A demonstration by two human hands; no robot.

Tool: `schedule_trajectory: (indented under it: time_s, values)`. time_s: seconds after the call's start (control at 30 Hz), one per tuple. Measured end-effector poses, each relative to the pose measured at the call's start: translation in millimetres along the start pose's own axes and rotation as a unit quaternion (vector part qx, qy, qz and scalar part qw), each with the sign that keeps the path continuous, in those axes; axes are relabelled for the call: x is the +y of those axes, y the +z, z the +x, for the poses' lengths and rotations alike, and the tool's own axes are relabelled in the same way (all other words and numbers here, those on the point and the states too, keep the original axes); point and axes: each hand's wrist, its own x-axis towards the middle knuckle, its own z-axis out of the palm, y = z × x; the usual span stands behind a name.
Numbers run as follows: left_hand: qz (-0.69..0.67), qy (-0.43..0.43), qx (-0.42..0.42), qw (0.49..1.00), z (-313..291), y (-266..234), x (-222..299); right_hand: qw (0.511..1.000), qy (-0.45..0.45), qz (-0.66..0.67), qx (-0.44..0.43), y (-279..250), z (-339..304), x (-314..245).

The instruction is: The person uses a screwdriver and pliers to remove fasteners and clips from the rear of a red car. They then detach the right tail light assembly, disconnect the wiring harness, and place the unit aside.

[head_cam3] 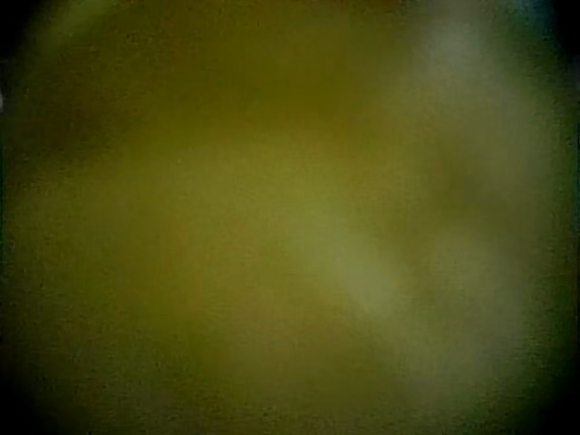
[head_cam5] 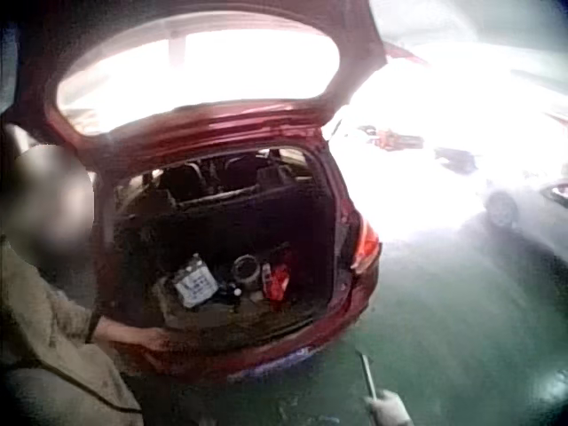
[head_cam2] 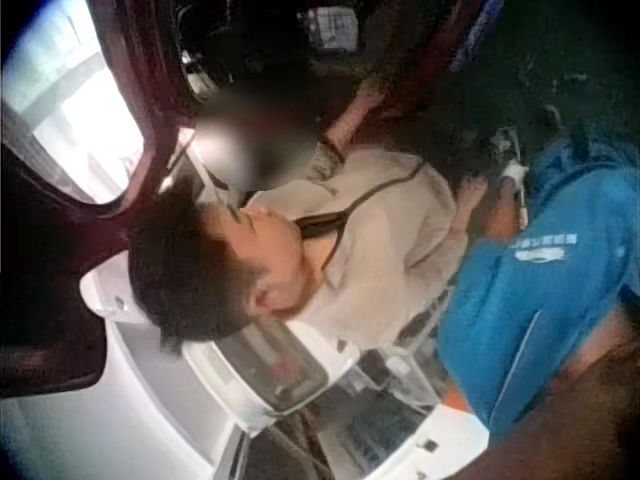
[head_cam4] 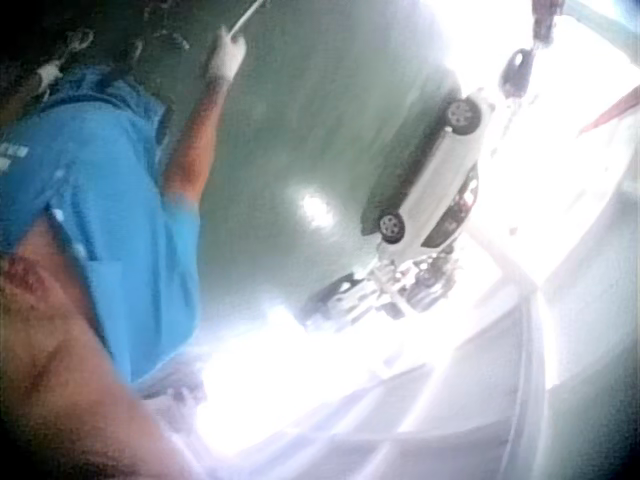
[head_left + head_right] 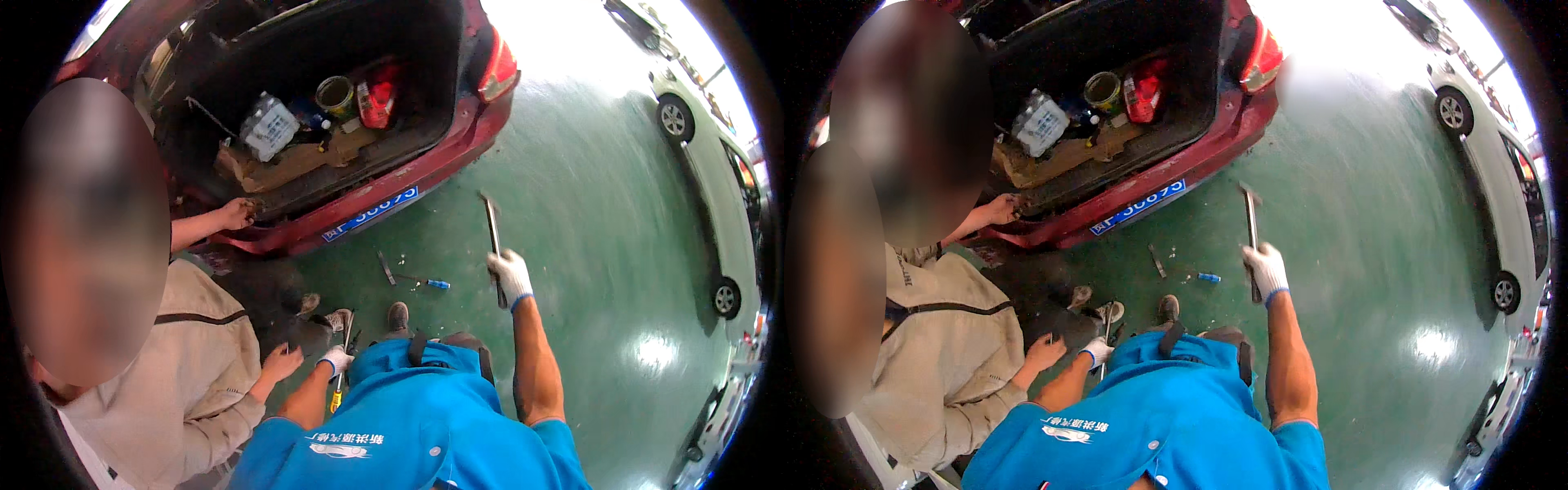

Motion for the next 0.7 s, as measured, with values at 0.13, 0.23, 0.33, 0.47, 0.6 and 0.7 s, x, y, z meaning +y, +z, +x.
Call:
schedule_trajectory:
  time_s: [0.13,0.23,0.33,0.47,0.6,0.7]
  values:
    - [0.112,0.023,-0.05,0.992,2,22,-11,0.996,-0.06,0.068,-0.016,-7,12,-74]
    - [0.167,0.039,-0.031,0.985,-6,42,-3,0.99,-0.107,0.092,-0.019,-30,9,-86]
    - [0.119,-0.016,-0.02,0.993,-36,65,14,0.993,-0.091,0.061,-0.044,-49,5,-29]
    - [0.106,-0.055,0.001,0.993,-108,83,87,0.996,0.023,-0.008,-0.082,-92,-7,87]
    - [-0.082,-0.021,0.01,0.996,-75,151,20,0.974,0.162,-0.095,-0.127,-125,-32,189]
    - [-0.106,-0.019,0.035,0.994,-84,175,24,0.953,0.259,-0.052,-0.147,-154,-41,312]
